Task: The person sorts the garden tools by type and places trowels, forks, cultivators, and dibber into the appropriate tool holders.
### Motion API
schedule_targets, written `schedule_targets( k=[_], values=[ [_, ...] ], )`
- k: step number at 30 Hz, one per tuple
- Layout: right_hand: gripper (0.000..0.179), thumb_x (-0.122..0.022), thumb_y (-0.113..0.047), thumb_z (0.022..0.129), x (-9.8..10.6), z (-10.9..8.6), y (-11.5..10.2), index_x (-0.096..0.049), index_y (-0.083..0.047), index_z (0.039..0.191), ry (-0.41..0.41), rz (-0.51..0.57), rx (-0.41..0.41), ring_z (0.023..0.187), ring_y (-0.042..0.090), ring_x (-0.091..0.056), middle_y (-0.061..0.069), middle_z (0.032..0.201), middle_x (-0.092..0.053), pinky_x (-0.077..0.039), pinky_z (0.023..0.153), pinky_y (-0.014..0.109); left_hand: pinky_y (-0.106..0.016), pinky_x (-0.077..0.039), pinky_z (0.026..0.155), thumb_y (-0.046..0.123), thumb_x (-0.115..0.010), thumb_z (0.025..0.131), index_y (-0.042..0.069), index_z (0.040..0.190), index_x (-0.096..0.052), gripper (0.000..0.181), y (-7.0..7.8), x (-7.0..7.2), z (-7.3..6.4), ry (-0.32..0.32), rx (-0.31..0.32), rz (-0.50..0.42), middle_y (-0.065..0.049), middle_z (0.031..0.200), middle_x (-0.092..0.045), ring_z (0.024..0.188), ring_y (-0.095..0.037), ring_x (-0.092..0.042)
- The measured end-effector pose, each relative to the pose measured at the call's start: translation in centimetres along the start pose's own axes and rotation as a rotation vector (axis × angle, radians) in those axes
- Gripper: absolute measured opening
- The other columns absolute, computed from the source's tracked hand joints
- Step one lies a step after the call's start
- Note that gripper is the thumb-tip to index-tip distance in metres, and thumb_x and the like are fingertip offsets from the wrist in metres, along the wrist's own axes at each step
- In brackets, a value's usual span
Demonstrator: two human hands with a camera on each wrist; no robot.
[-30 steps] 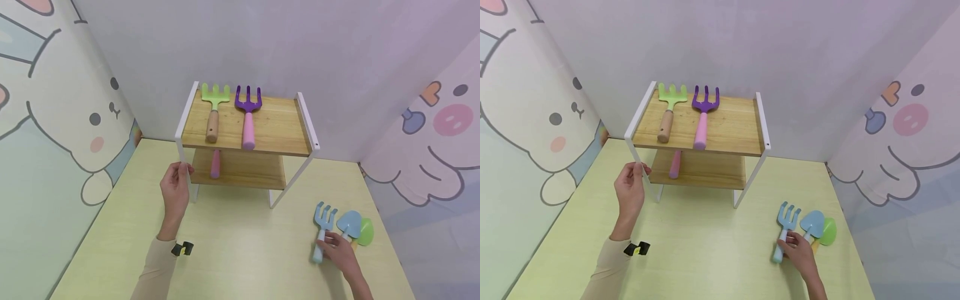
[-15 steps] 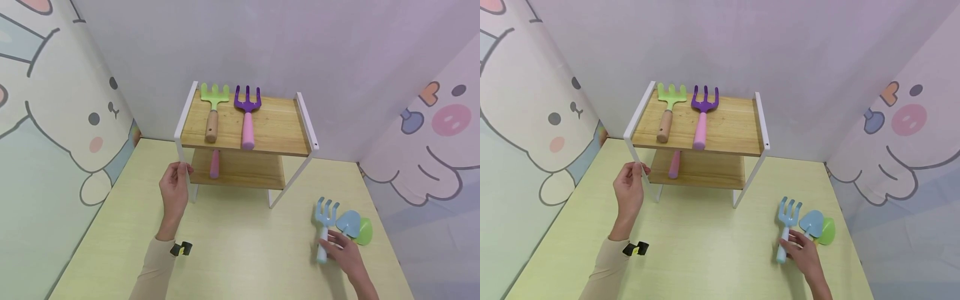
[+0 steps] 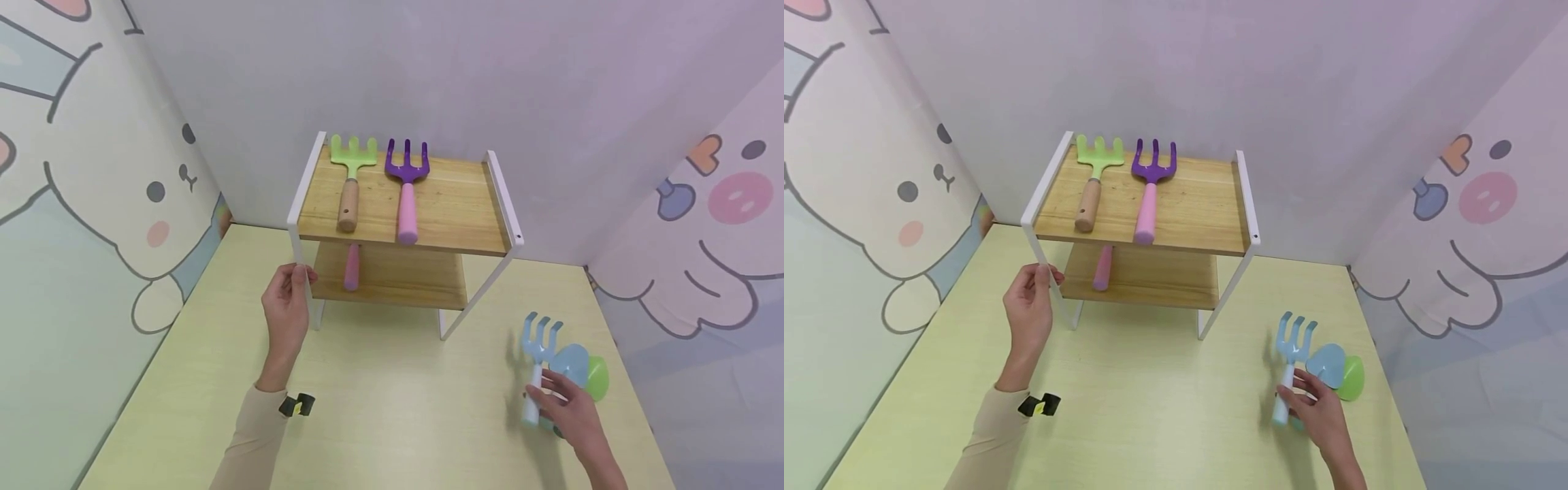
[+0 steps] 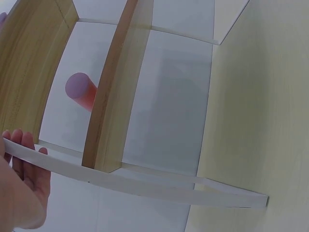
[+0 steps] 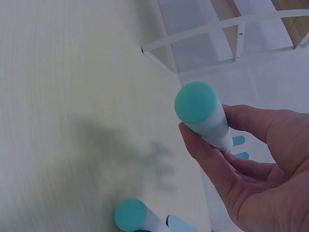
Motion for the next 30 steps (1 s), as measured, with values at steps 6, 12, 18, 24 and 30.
schedule_targets(
  k=[6, 12, 18, 24, 30],
  values=[
    [0.063, -0.077, -0.021, 0.095, 0.2, -0.2, -1.4, -0.048, 0.006, 0.144, 0.003, -0.011, 0.027, 0.092, 0.001, -0.071, 0.028, 0.131, -0.062, -0.061, 0.075, 0.030, -0.024, -0.053, 0.083, 0.008, -0.052, 0.108, -0.017, 0.102, -0.060, 0.026, 0.1, 0.0, -0.2, 0.008, 0.005, 0.017, 0.001, 0.088, -0.068, 0.085, -0.020, -0.067],
    [0.063, -0.077, -0.023, 0.096, 0.4, -0.5, -3.0, -0.048, 0.005, 0.145, -0.003, -0.052, 0.064, 0.093, -0.001, -0.069, 0.029, 0.133, -0.059, -0.060, 0.076, 0.028, -0.025, -0.053, 0.082, 0.009, -0.052, 0.108, -0.016, 0.102, -0.060, 0.027, 0.2, 0.0, -0.2, 0.011, 0.004, 0.026, 0.000, 0.088, -0.068, 0.085, -0.022, -0.067],
    [0.062, -0.076, -0.021, 0.096, 0.5, -0.8, -4.3, -0.048, 0.005, 0.145, -0.011, -0.061, 0.116, 0.094, 0.000, -0.070, 0.026, 0.131, -0.062, -0.060, 0.075, 0.027, -0.025, -0.053, 0.080, 0.008, -0.052, 0.108, -0.017, 0.102, -0.060, 0.027, 0.1, -0.1, -0.2, 0.014, 0.000, 0.021, -0.002, 0.087, -0.068, 0.084, -0.019, -0.067],
    [0.059, -0.078, -0.019, 0.095, 0.6, -1.3, -5.5, -0.051, 0.002, 0.143, 0.006, -0.071, 0.165, 0.097, 0.002, -0.070, 0.016, 0.128, -0.065, -0.060, 0.075, 0.027, -0.025, -0.053, 0.080, 0.007, -0.052, 0.108, -0.017, 0.102, -0.060, 0.026, 0.0, 0.0, -0.2, 0.015, -0.004, 0.018, -0.002, 0.088, -0.068, 0.084, -0.021, -0.067],
    [0.061, -0.079, -0.022, 0.093, 0.8, -1.9, -6.9, -0.052, -0.001, 0.144, 0.029, -0.118, 0.196, 0.100, 0.003, -0.070, 0.014, 0.130, -0.064, -0.059, 0.076, 0.025, -0.025, -0.052, 0.079, 0.005, -0.052, 0.108, -0.017, 0.101, -0.060, 0.025, 0.1, -0.1, -0.2, 0.010, -0.017, 0.021, 0.000, 0.087, -0.069, 0.083, -0.022, -0.067]
  ],
)
Point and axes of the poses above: each hand's wrist, its own z-axis towards the middle knuckle, its own x-axis out of the back of the hand, y = z × x, the point moved 1 cm from there along z, towards the middle knuckle
